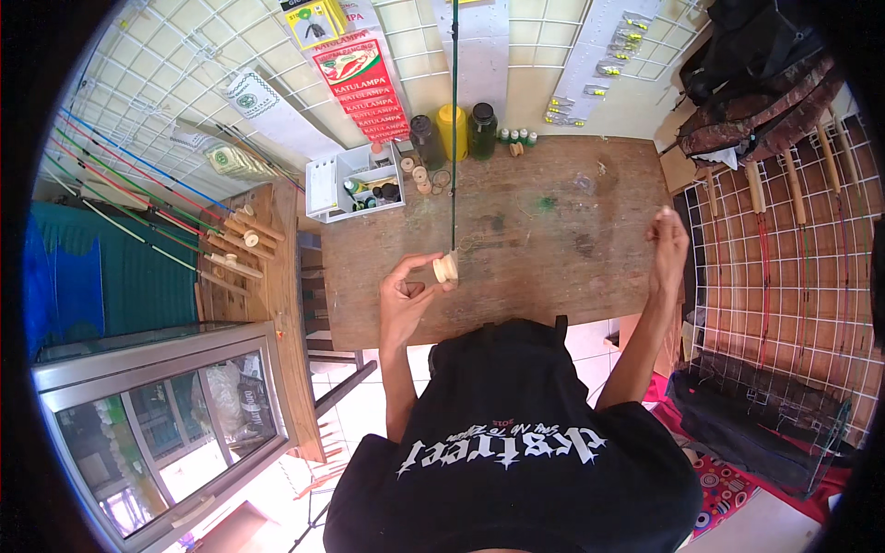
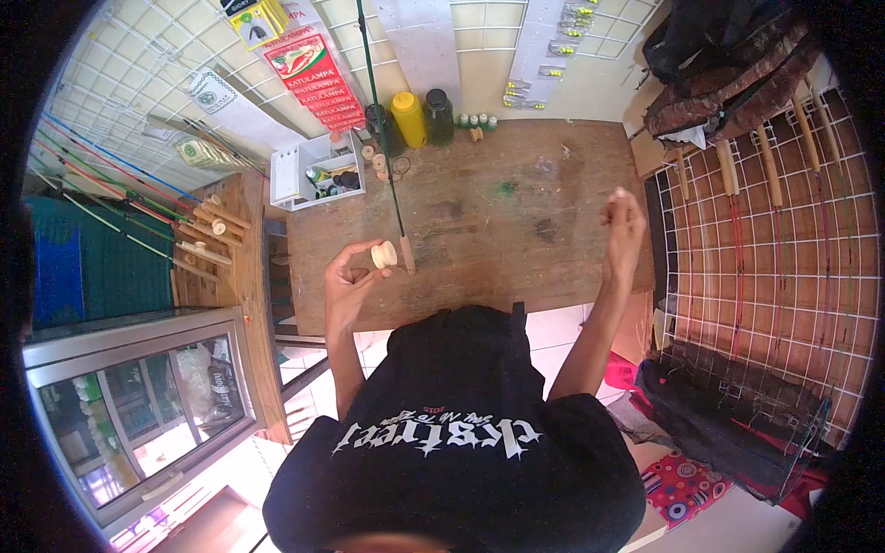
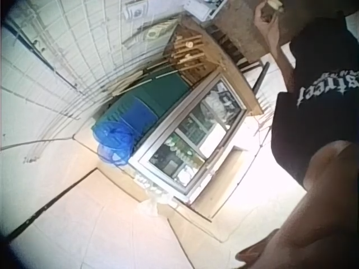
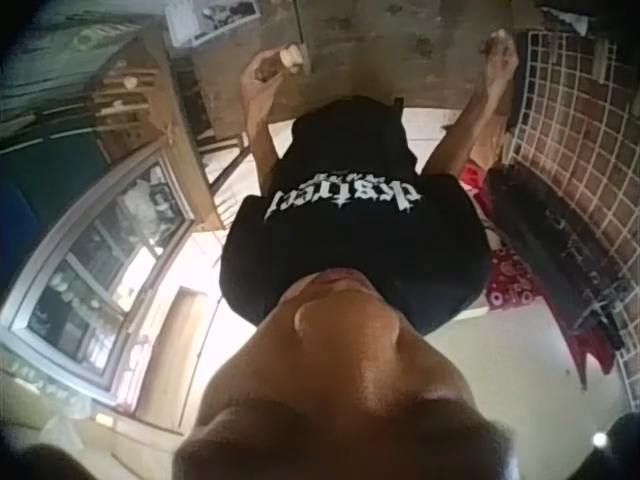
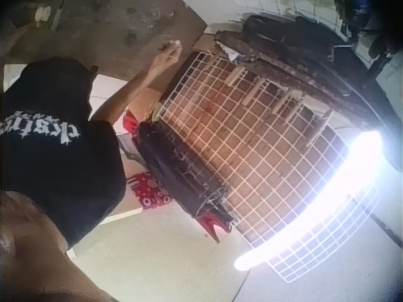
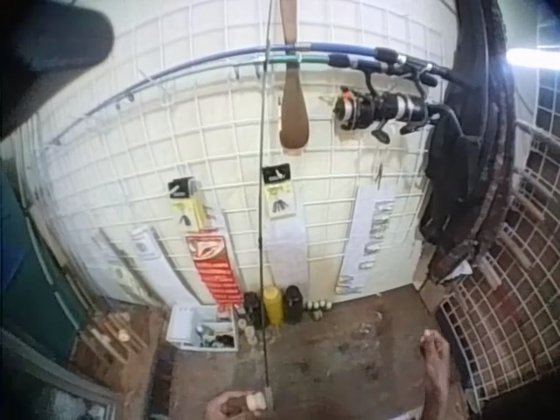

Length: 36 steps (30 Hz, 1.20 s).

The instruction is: Replacing or repairing a cork handle and line guides on a fishing rod.

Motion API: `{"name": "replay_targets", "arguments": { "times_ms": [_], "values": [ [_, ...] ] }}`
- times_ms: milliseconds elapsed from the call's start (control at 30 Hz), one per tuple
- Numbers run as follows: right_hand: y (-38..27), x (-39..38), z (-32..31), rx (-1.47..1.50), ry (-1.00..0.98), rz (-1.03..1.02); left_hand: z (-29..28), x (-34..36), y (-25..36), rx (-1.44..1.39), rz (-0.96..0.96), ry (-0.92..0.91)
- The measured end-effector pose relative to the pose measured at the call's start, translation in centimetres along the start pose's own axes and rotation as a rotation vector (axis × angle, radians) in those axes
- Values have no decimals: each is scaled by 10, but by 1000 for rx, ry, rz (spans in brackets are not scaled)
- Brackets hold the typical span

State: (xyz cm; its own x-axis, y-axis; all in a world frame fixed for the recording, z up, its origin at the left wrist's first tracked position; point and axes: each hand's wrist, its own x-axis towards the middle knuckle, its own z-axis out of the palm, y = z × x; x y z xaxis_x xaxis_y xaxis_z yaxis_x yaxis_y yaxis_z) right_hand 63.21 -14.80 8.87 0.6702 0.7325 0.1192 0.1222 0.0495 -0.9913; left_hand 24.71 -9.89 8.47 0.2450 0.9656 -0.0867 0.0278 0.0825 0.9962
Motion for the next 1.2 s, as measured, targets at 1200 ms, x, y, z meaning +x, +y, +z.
{"name": "replay_targets", "arguments": {
  "times_ms": [1200],
  "values": [
    [136,-1,52,-782,-274,158,-2,6,1,341,-162,-168]
  ]
}}
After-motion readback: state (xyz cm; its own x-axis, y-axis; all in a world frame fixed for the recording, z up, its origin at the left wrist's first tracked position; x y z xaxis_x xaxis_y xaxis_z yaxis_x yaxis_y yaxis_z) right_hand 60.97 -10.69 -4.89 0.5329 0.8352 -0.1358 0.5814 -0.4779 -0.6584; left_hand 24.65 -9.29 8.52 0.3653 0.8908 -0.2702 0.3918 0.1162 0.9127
